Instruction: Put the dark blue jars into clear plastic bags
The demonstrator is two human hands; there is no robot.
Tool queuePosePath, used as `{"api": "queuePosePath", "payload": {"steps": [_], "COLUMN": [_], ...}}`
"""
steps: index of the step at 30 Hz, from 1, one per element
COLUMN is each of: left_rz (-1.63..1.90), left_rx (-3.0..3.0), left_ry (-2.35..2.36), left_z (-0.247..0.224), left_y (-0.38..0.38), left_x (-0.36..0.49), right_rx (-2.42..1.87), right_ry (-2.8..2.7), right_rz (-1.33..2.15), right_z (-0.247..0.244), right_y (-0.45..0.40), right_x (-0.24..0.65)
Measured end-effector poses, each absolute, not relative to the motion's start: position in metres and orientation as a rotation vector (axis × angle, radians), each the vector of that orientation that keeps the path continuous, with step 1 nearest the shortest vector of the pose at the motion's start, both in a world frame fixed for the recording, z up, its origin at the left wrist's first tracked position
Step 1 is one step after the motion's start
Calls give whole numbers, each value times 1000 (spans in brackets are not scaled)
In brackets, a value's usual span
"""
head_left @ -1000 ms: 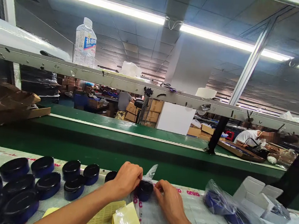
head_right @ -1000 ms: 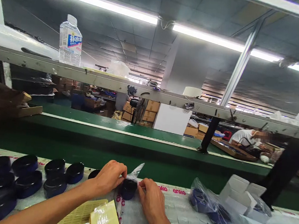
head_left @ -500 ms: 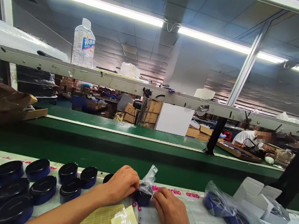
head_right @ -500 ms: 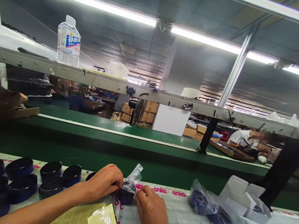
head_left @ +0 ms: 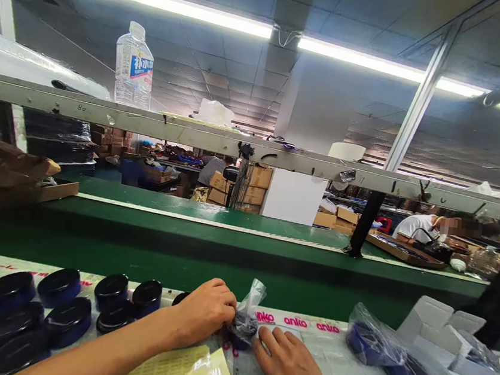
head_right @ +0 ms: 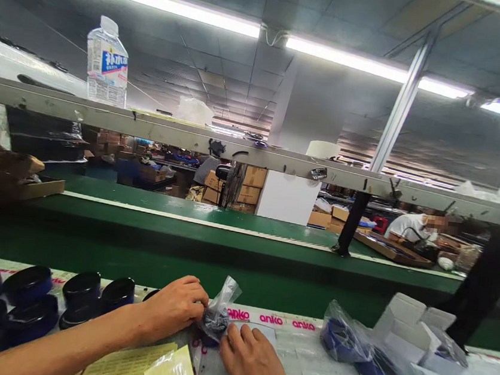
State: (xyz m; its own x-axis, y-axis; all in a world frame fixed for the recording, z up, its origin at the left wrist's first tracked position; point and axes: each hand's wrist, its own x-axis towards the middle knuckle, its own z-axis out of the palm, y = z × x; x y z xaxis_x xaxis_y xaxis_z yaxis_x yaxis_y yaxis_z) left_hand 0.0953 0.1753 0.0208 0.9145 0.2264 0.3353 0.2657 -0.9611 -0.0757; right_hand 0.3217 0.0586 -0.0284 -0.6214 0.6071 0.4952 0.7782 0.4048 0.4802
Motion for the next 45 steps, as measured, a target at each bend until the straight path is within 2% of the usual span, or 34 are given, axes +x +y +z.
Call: {"api": "queuePosePath", "payload": {"steps": [7, 19, 26, 34, 45], "left_rz": [-420, -484, -616, -459, -356], "left_rx": [-2969, -3192, -3214, -3254, -3112], "left_ry": [-466, -921, -1135, -996, -983], "left_z": [14, 34, 35, 27, 26], "left_y": [180, 163, 164, 169, 164], "left_x": [100, 98, 98, 103, 104], "right_rx": [-1306, -1904, -1893, -1904, -2016], "right_ry": [-2407, -1987, -1954, -2079, -1986], "right_rz": [-940, -260, -35, 51, -3], "right_z": [-31, -12, -11, -25, -18], "right_y": [70, 62, 60, 59, 54], "right_x": [320, 311, 311, 303, 299]}}
